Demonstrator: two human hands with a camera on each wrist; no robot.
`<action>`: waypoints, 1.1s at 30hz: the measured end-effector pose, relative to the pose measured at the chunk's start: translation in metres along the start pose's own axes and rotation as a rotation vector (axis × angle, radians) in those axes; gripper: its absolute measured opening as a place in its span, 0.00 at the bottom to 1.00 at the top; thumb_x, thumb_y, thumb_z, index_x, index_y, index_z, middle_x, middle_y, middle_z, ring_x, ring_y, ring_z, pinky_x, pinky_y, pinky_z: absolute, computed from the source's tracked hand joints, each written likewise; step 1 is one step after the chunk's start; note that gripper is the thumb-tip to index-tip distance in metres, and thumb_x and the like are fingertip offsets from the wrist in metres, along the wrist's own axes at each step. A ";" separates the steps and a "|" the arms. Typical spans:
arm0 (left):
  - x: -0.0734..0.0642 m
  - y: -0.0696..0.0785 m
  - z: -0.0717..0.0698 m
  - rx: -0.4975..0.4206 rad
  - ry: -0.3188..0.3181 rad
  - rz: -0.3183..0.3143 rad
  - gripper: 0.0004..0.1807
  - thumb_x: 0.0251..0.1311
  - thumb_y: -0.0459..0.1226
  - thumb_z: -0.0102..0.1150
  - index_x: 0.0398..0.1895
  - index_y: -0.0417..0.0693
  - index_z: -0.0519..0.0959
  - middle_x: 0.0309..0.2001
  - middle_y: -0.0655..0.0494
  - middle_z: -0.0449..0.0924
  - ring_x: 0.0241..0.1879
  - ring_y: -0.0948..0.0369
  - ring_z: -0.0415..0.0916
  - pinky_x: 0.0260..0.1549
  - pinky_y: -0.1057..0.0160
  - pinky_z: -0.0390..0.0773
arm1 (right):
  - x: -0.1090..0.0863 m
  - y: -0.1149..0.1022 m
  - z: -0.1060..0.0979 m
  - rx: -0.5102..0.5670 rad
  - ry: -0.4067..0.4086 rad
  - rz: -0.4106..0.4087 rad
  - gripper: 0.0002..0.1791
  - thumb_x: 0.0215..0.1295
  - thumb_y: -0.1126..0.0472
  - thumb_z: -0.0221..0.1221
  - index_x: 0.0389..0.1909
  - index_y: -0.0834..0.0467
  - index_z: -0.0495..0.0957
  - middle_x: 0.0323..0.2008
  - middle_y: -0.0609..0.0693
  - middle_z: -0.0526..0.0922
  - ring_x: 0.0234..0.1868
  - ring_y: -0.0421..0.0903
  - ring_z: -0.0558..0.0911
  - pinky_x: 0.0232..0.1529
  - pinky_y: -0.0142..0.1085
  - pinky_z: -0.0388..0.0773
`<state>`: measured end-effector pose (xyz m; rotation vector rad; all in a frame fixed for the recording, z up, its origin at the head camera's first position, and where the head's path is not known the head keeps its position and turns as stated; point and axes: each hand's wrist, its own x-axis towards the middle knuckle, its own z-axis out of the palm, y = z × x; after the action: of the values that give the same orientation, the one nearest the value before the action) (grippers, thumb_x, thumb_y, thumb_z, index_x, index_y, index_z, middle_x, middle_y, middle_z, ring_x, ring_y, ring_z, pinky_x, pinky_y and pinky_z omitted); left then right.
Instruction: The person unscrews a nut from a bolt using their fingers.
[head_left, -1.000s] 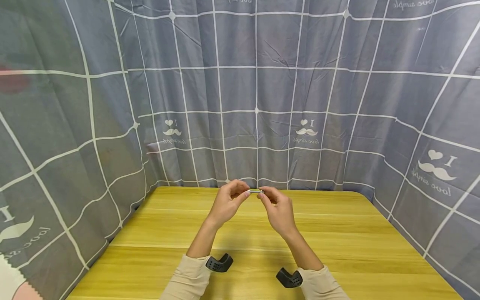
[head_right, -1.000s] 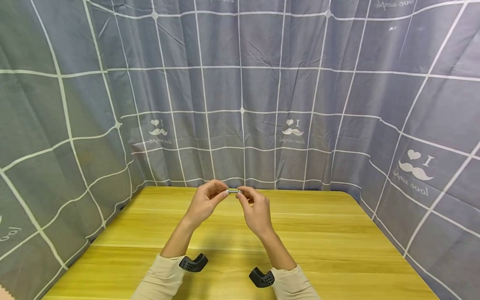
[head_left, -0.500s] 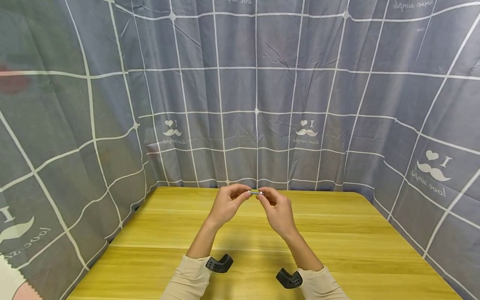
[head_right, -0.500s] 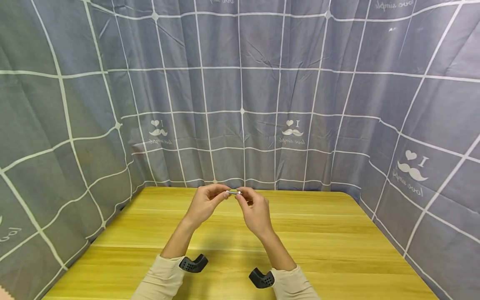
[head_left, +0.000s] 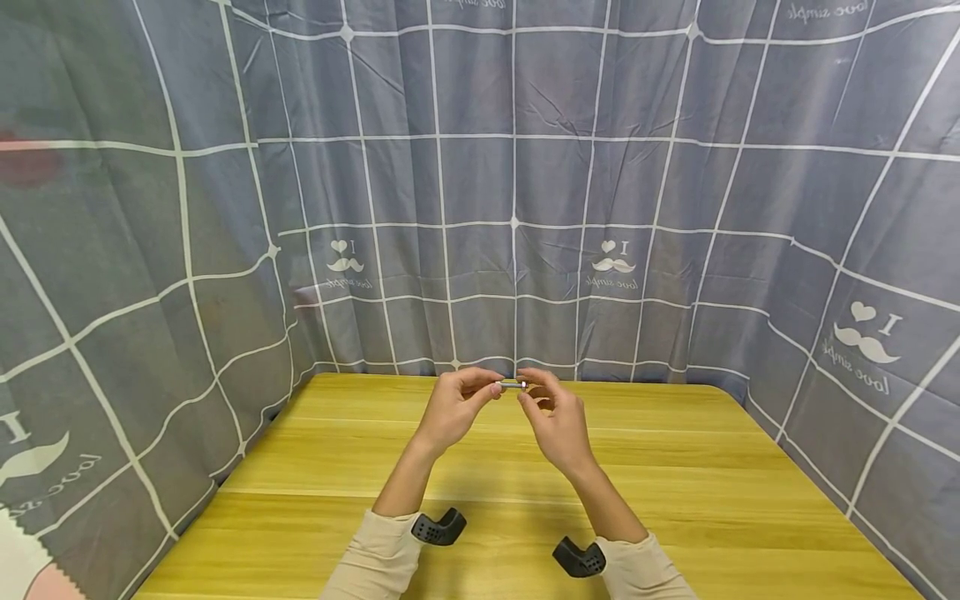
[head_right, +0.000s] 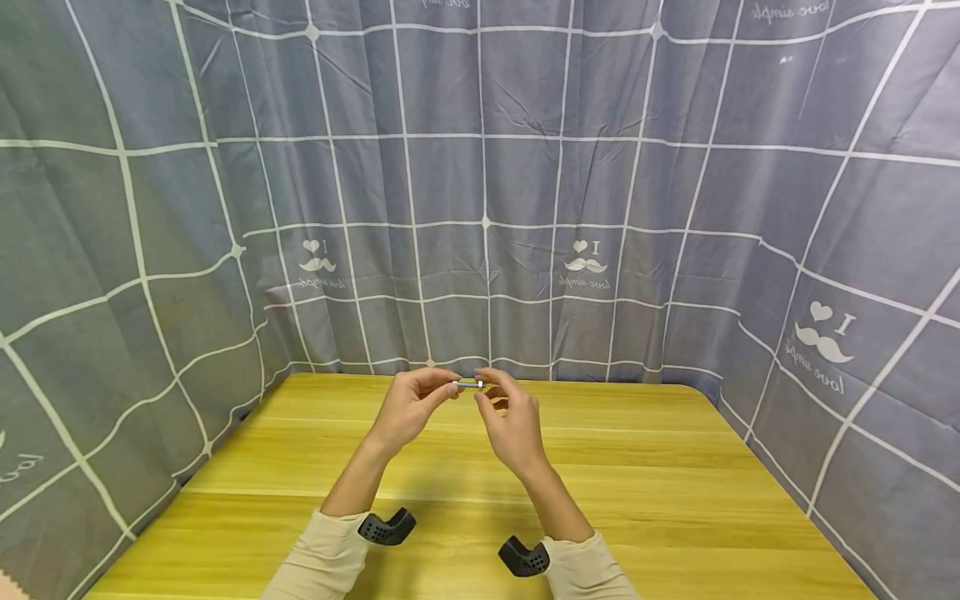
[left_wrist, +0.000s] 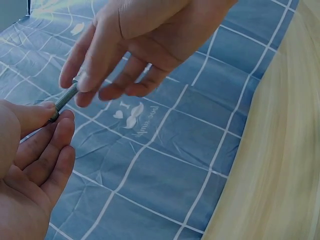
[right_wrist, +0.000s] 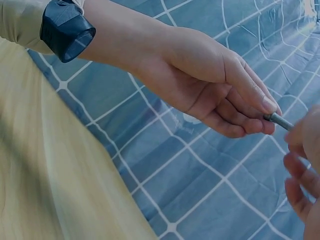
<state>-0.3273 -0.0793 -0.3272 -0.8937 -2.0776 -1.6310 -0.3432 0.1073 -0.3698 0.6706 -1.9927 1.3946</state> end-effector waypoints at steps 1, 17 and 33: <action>0.000 0.000 0.000 0.000 0.000 0.000 0.08 0.70 0.23 0.59 0.46 0.24 0.83 0.39 0.35 0.86 0.41 0.41 0.85 0.45 0.60 0.83 | 0.000 0.000 0.000 0.006 -0.001 0.001 0.19 0.69 0.70 0.66 0.59 0.62 0.81 0.48 0.58 0.87 0.40 0.50 0.86 0.41 0.41 0.83; 0.000 -0.001 0.000 0.004 0.004 0.006 0.08 0.70 0.23 0.59 0.46 0.24 0.83 0.39 0.36 0.86 0.40 0.43 0.84 0.45 0.59 0.83 | -0.001 0.001 -0.001 0.031 0.003 0.004 0.14 0.71 0.66 0.66 0.55 0.61 0.83 0.47 0.55 0.87 0.38 0.53 0.87 0.41 0.39 0.83; 0.001 -0.003 0.000 -0.017 -0.014 0.016 0.08 0.70 0.22 0.58 0.46 0.23 0.83 0.41 0.34 0.86 0.42 0.40 0.84 0.45 0.62 0.82 | -0.001 0.000 -0.001 0.010 -0.022 0.057 0.10 0.75 0.62 0.62 0.52 0.61 0.84 0.42 0.51 0.88 0.42 0.52 0.87 0.43 0.43 0.84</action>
<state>-0.3295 -0.0799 -0.3286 -0.9279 -2.0632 -1.6416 -0.3424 0.1088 -0.3704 0.6406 -2.0378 1.4372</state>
